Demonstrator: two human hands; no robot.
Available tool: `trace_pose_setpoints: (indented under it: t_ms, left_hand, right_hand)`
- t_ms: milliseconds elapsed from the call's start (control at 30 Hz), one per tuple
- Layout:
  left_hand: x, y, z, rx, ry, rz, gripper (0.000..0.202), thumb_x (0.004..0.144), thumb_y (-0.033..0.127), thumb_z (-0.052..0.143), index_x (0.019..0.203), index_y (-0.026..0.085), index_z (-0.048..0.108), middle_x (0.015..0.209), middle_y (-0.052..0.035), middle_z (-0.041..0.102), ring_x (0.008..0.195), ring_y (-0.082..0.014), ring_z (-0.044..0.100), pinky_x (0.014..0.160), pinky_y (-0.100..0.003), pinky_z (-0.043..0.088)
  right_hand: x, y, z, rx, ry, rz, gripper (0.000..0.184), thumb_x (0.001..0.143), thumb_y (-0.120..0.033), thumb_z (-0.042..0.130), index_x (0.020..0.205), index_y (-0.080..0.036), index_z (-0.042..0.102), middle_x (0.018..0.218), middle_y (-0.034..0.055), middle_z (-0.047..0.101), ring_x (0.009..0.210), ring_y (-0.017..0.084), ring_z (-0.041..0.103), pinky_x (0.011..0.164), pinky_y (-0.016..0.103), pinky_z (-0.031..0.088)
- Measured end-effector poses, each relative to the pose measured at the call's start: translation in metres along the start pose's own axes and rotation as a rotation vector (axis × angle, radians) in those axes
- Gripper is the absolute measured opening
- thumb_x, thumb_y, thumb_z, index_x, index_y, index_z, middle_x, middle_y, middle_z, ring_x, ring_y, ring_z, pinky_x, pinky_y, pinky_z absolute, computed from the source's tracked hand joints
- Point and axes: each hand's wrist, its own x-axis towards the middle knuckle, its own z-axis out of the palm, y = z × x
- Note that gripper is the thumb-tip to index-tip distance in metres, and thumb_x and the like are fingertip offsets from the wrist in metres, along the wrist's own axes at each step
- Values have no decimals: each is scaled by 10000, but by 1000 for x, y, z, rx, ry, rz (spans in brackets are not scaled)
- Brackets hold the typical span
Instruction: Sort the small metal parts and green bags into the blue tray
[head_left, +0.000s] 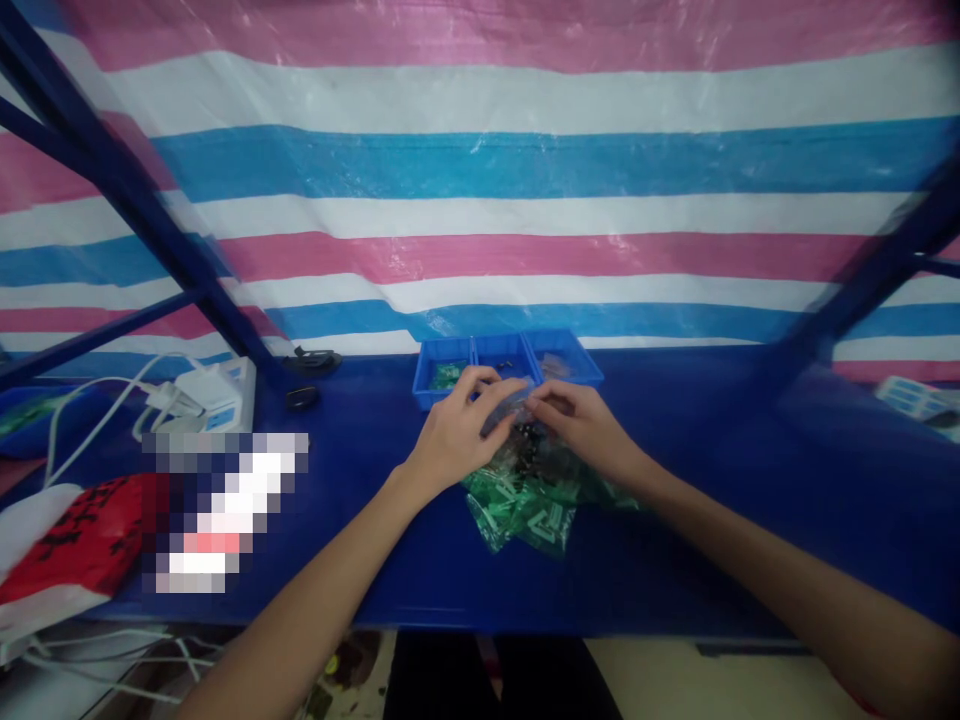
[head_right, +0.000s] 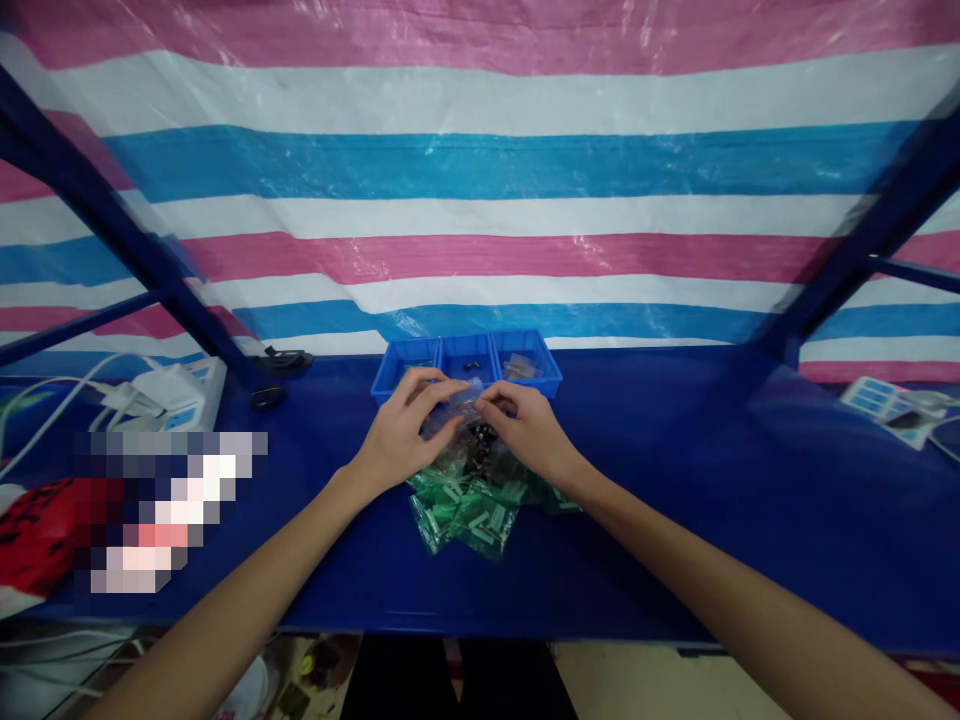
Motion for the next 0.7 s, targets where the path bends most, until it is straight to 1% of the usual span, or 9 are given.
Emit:
trace_pose_setpoints:
  t_ms: [100, 200, 233, 300, 367, 433, 533, 600, 700]
  left_hand:
    - [0, -1, 0, 28, -29, 61, 355, 923, 288, 656, 1266, 246, 578, 1273, -106, 500, 1079, -217, 605, 854, -364, 584]
    - [0, -2, 2, 48, -18, 74, 309, 936, 264, 637, 1240, 225, 594, 1256, -113, 512, 1067, -216, 599, 860, -377, 577]
    - [0, -3, 2, 52, -1, 71, 278, 952, 250, 613, 1228, 220, 602, 1239, -113, 522, 1060, -213, 601, 856, -374, 574]
    - [0, -3, 1, 49, 20, 66, 232, 983, 221, 558, 1207, 215, 614, 1181, -104, 561, 1045, -206, 605, 854, -368, 567]
    - [1, -4, -1, 39, 16, 65, 221, 1003, 204, 518, 1202, 209, 615, 1098, -89, 610, 1018, -202, 615, 851, -364, 563]
    - [2, -4, -3, 30, 4, 65, 219, 1016, 196, 493, 1202, 193, 609, 1040, -78, 644, 989, -196, 628, 853, -361, 560]
    - [1, -4, -3, 27, 3, 43, 234, 1020, 207, 495, 1237, 180, 579, 1062, -83, 663, 1000, -199, 641, 863, -359, 560]
    - [1, -4, -1, 19, 7, 9, 293, 1020, 226, 503, 1309, 180, 525, 1087, -86, 662, 1004, -200, 647, 862, -355, 564]
    - [0, -2, 1, -3, 2, -43, 362, 1022, 252, 499, 1378, 193, 464, 1135, -93, 625, 968, -189, 648, 837, -344, 571]
  right_hand:
    - [-2, -5, 0, 160, 7, 79, 257, 876, -437, 644, 798, -192, 656, 743, 12, 639, 590, 128, 514, 565, 280, 414]
    - [-4, -9, 2, 253, 2, 92, 242, 855, -424, 676, 768, -198, 664, 731, 5, 623, 599, 124, 511, 574, 280, 432]
    - [-5, -10, 2, 270, -6, 85, 242, 853, -421, 680, 756, -200, 669, 773, 17, 643, 619, 129, 524, 575, 281, 439]
    - [-6, -13, 3, 275, -24, 69, 250, 855, -422, 681, 738, -201, 682, 965, 58, 693, 695, 144, 568, 580, 286, 458]
    - [-6, -16, 3, 254, -23, 60, 253, 856, -433, 679, 744, -206, 702, 1192, 77, 675, 779, 162, 605, 595, 293, 486]
    - [-6, -19, 3, 225, -20, 58, 249, 863, -447, 668, 786, -218, 725, 1272, 76, 656, 814, 173, 618, 614, 304, 512]
    - [-6, -19, 2, 209, -38, 49, 250, 884, -454, 641, 855, -227, 742, 1057, 79, 726, 769, 180, 619, 613, 314, 521]
    - [-6, -18, 2, 225, -43, 47, 233, 886, -436, 640, 887, -225, 739, 903, 67, 730, 768, 191, 634, 612, 313, 520]
    - [-4, -13, 3, 257, -6, 59, 207, 869, -407, 658, 930, -220, 724, 840, 54, 729, 804, 210, 669, 615, 314, 523]
